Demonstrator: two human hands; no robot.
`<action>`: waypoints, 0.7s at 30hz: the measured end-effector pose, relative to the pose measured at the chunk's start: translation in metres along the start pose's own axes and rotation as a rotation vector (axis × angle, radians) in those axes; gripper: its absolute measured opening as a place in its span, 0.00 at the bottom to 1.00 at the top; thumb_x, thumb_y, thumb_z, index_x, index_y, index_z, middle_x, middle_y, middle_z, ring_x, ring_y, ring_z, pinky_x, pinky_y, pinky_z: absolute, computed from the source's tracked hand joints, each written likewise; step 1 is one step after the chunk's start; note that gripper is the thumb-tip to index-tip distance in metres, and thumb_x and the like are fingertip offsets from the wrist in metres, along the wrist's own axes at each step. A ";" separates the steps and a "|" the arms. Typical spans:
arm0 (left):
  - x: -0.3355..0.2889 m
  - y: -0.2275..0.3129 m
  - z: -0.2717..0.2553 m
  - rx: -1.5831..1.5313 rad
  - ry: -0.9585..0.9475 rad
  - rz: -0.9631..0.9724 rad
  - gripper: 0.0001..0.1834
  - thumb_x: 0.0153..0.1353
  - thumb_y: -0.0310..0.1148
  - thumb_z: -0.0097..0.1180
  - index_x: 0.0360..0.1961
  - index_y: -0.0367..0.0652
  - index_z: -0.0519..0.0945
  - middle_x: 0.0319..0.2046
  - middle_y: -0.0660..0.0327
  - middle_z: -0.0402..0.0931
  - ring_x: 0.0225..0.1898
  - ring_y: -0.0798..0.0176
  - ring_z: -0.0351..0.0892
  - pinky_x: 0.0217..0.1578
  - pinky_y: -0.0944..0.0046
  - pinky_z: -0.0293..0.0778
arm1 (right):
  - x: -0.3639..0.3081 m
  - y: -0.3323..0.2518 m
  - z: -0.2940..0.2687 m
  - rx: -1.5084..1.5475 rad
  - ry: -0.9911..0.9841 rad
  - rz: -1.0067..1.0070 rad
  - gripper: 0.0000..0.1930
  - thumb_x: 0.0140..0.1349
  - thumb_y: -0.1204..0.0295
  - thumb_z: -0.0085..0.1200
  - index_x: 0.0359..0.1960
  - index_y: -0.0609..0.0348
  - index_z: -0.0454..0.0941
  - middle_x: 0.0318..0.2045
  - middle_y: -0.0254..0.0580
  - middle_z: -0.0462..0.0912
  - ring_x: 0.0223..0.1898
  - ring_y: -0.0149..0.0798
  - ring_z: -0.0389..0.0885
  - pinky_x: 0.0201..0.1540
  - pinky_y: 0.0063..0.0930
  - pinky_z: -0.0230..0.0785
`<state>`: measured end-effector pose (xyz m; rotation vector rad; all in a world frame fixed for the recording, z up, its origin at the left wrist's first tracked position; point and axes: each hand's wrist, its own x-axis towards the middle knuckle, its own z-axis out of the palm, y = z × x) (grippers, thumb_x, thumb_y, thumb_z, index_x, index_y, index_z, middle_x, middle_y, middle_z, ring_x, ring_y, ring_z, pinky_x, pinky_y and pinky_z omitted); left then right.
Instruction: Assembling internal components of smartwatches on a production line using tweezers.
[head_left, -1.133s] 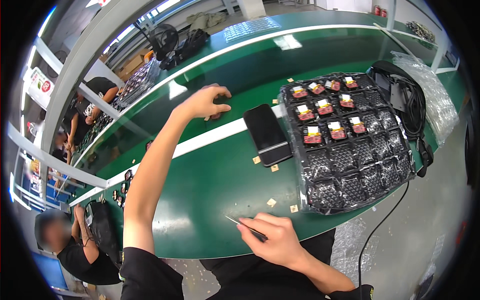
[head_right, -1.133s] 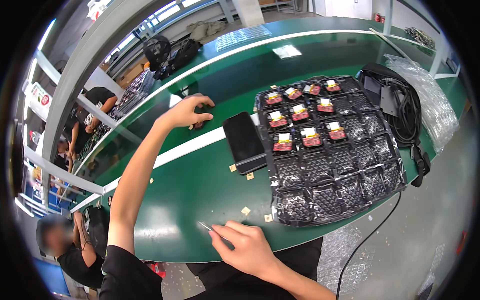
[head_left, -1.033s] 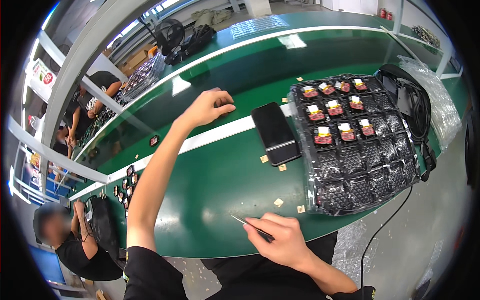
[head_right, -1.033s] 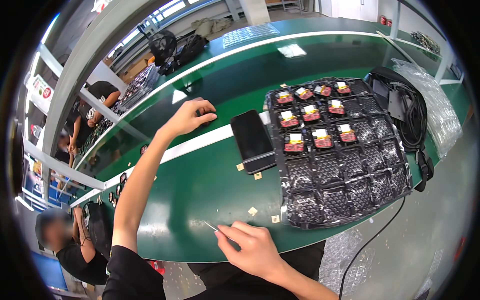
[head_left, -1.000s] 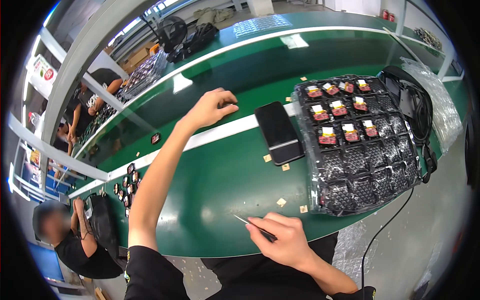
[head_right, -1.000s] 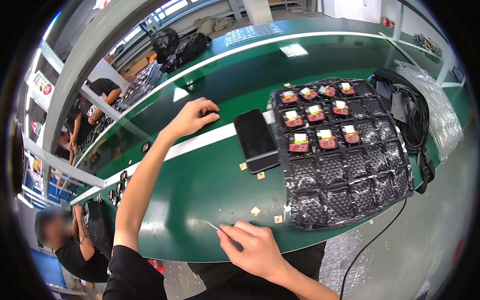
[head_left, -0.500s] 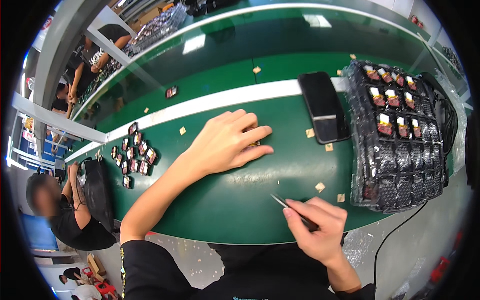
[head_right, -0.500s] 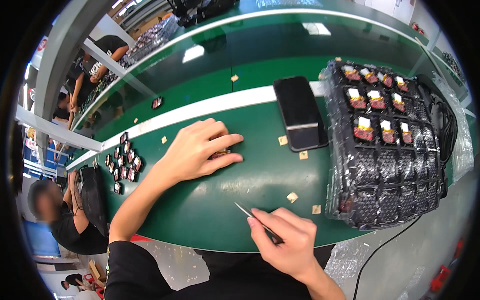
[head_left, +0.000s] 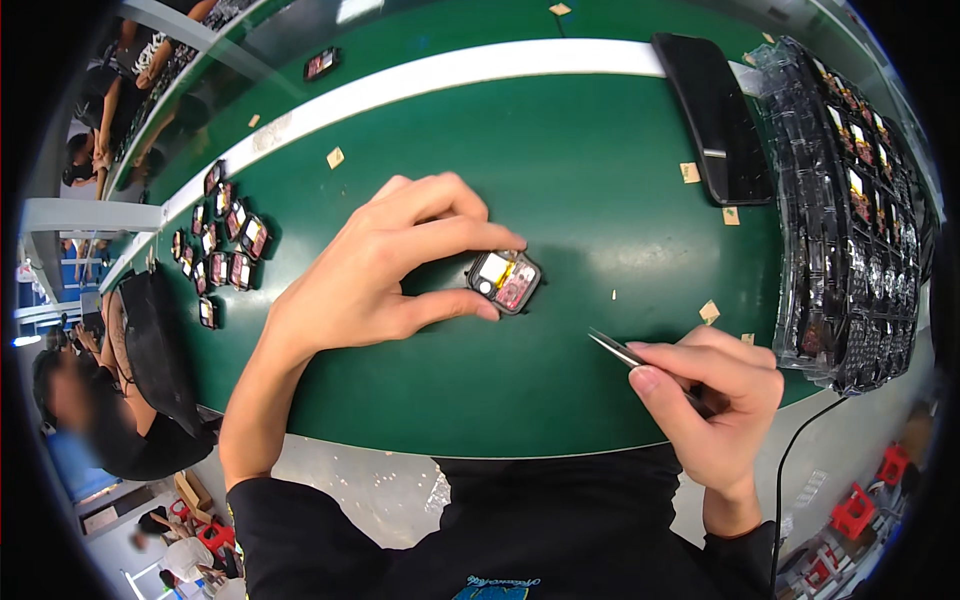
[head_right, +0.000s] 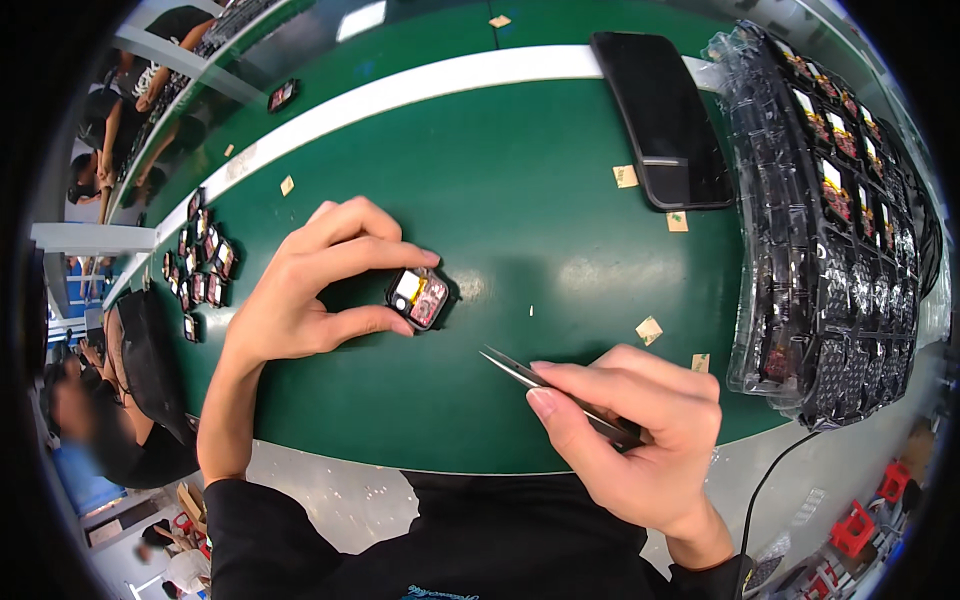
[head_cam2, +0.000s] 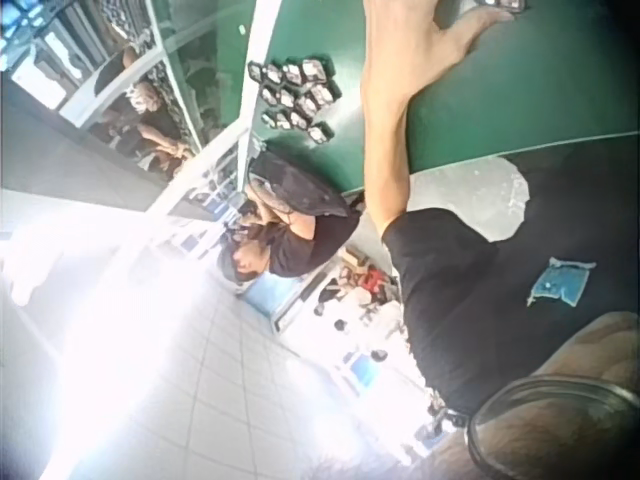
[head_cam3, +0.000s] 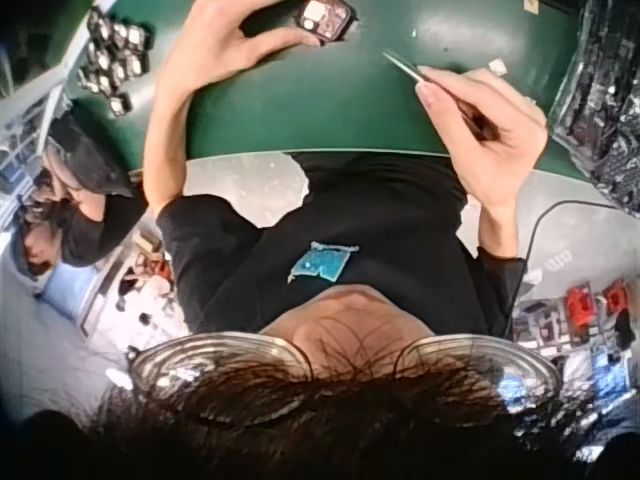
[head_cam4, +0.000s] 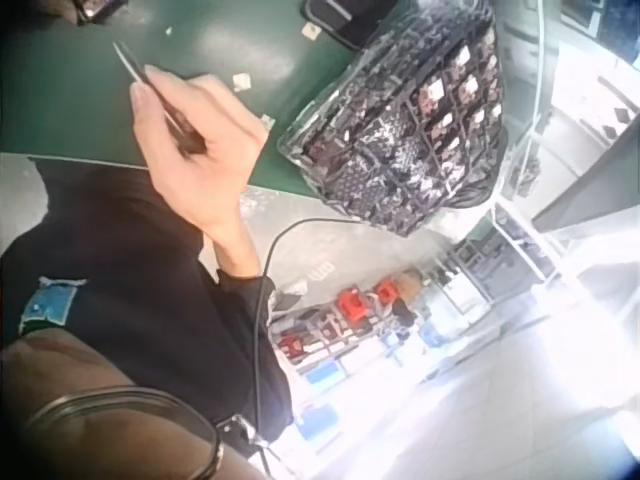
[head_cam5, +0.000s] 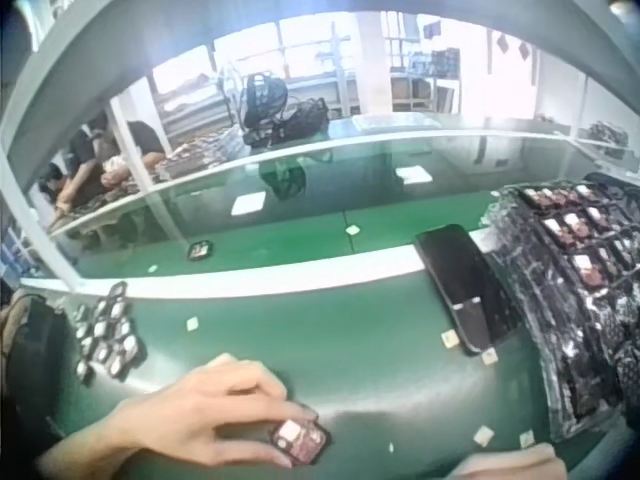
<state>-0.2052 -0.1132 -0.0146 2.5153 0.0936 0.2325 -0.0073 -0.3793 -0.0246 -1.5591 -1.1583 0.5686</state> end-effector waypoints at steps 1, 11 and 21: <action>0.000 0.004 0.003 0.012 0.020 -0.022 0.31 0.49 0.40 0.85 0.56 0.43 0.92 0.47 0.60 0.84 0.46 0.56 0.80 0.50 0.55 0.71 | 0.004 -0.002 -0.001 -0.002 -0.007 0.011 0.10 0.60 0.84 0.74 0.43 0.69 0.94 0.23 0.37 0.85 0.20 0.23 0.75 0.23 0.20 0.58; 0.000 0.020 0.022 -0.066 -0.005 -0.027 0.35 0.44 0.50 0.85 0.52 0.42 0.93 0.35 0.64 0.90 0.36 0.62 0.84 0.40 0.61 0.62 | 0.032 0.007 0.006 -0.136 -0.158 -0.034 0.11 0.53 0.86 0.68 0.39 0.69 0.94 0.22 0.39 0.84 0.20 0.26 0.75 0.24 0.21 0.60; 0.002 0.018 0.023 -0.018 -0.011 0.022 0.38 0.43 0.55 0.84 0.50 0.38 0.94 0.33 0.62 0.90 0.31 0.63 0.84 0.40 0.61 0.62 | 0.031 0.013 0.018 -0.250 -0.100 -0.167 0.14 0.50 0.88 0.68 0.39 0.67 0.94 0.23 0.38 0.85 0.18 0.25 0.75 0.20 0.20 0.58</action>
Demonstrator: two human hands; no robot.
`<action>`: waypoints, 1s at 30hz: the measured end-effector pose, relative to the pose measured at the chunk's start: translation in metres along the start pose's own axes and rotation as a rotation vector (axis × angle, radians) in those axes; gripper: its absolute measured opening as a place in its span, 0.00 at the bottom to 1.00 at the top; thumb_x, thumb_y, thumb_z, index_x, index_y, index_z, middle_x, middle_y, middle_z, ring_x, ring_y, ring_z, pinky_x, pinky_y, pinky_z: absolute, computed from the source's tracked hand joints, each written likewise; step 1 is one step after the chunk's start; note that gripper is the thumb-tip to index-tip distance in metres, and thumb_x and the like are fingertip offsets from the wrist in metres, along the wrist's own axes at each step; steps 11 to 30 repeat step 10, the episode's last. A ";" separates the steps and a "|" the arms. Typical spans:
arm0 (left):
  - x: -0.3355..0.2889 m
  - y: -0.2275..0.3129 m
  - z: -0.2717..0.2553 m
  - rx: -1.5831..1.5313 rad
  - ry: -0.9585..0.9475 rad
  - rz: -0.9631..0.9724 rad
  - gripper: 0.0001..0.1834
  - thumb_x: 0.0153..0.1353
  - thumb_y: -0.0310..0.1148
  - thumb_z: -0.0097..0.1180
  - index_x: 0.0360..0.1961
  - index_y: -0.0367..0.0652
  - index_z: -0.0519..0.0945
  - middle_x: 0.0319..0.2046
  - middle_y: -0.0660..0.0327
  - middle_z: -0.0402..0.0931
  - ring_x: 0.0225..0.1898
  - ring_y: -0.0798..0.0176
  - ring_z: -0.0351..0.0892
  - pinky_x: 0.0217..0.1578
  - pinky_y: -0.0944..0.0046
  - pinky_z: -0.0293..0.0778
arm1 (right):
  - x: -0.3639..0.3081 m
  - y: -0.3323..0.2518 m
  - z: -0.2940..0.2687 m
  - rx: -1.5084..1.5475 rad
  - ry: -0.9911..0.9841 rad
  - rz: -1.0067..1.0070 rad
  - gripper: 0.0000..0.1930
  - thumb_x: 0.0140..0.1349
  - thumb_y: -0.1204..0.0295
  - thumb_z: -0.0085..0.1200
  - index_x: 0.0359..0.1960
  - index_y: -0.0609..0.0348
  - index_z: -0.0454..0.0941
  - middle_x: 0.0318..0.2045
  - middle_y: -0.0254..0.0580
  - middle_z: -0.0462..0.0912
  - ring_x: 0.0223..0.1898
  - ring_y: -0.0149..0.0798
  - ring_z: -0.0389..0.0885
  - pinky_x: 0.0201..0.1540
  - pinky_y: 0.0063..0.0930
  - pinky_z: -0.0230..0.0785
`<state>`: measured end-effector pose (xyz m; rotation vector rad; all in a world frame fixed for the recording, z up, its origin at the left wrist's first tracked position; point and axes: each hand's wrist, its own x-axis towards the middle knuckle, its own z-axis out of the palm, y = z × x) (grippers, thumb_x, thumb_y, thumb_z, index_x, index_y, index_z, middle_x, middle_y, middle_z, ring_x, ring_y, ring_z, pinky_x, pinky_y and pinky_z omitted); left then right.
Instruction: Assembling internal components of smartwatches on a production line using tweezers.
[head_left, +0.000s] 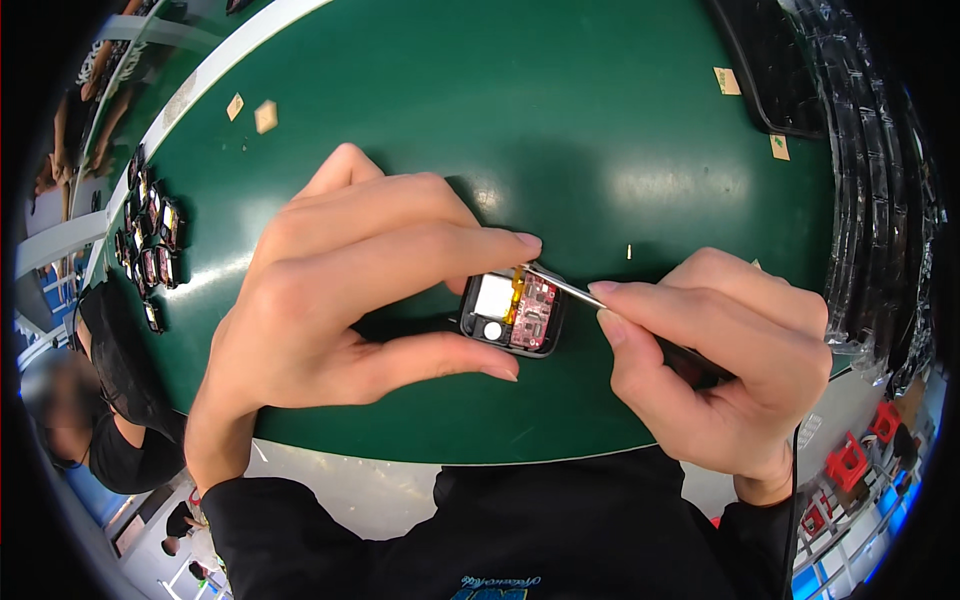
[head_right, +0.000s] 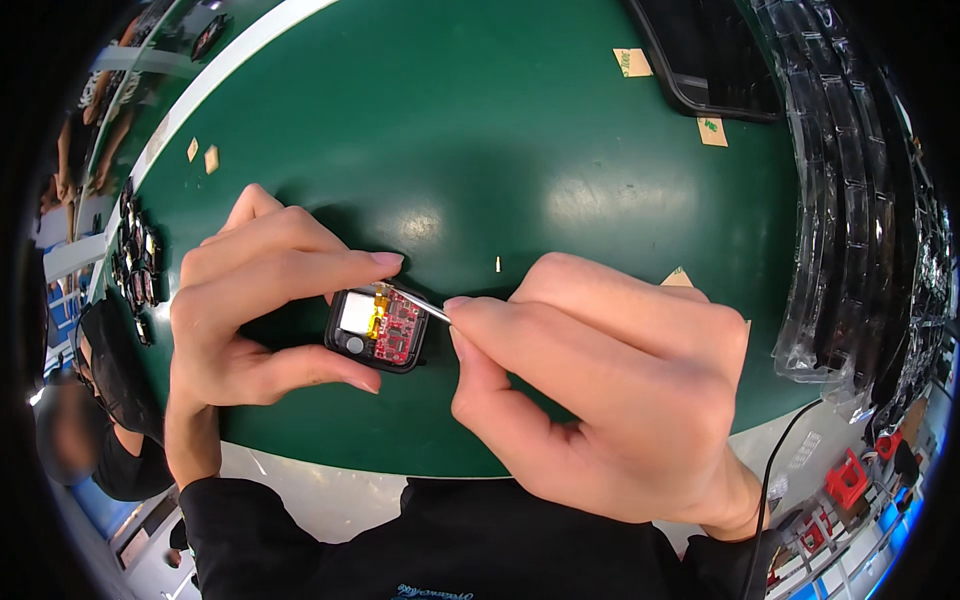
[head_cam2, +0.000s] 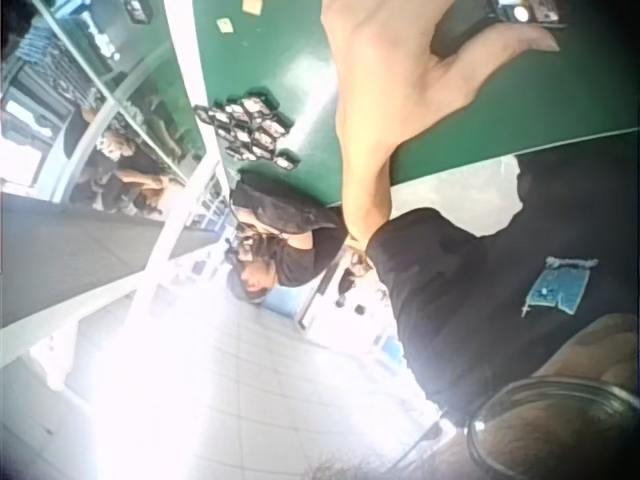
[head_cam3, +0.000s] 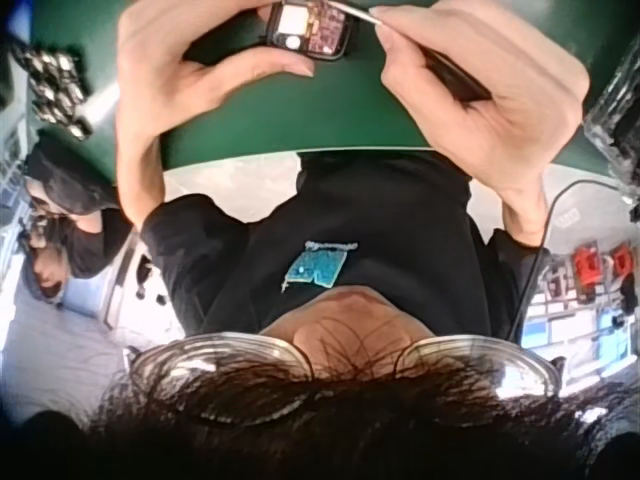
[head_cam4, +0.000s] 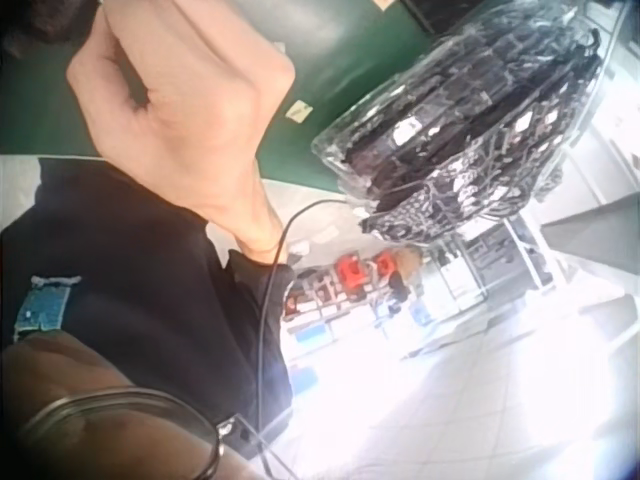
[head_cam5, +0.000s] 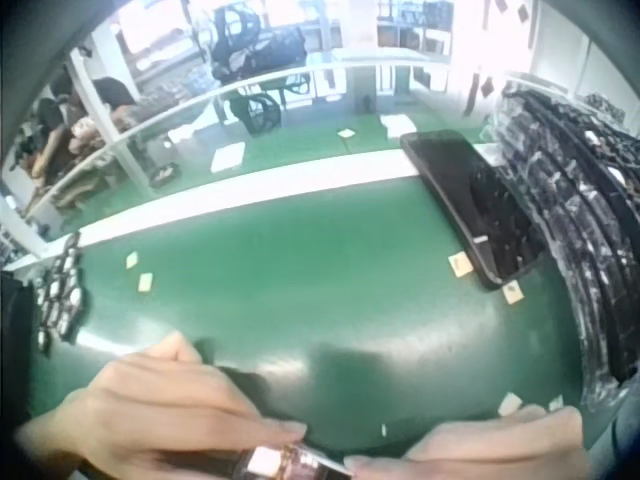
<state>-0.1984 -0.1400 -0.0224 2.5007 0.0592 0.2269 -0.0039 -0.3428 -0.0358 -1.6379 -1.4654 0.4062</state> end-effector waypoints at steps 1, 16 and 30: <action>0.000 0.000 0.000 -0.003 -0.004 0.000 0.38 0.43 0.55 0.84 0.50 0.38 0.94 0.33 0.62 0.90 0.31 0.63 0.84 0.40 0.61 0.62 | -0.001 0.001 0.001 0.001 0.000 0.005 0.14 0.50 0.88 0.68 0.39 0.67 0.94 0.23 0.38 0.85 0.18 0.25 0.75 0.20 0.20 0.58; 0.002 0.004 -0.004 0.020 -0.053 -0.020 0.40 0.44 0.57 0.83 0.50 0.35 0.93 0.33 0.59 0.90 0.32 0.62 0.84 0.41 0.60 0.63 | -0.004 0.002 0.002 0.006 0.020 -0.025 0.14 0.50 0.88 0.69 0.40 0.67 0.94 0.23 0.38 0.85 0.18 0.26 0.76 0.19 0.19 0.59; 0.002 0.004 -0.004 0.020 -0.053 -0.020 0.40 0.44 0.57 0.83 0.50 0.35 0.93 0.33 0.59 0.90 0.32 0.62 0.84 0.41 0.60 0.63 | -0.004 0.002 0.002 0.006 0.020 -0.025 0.14 0.50 0.88 0.69 0.40 0.67 0.94 0.23 0.38 0.85 0.18 0.26 0.76 0.19 0.19 0.59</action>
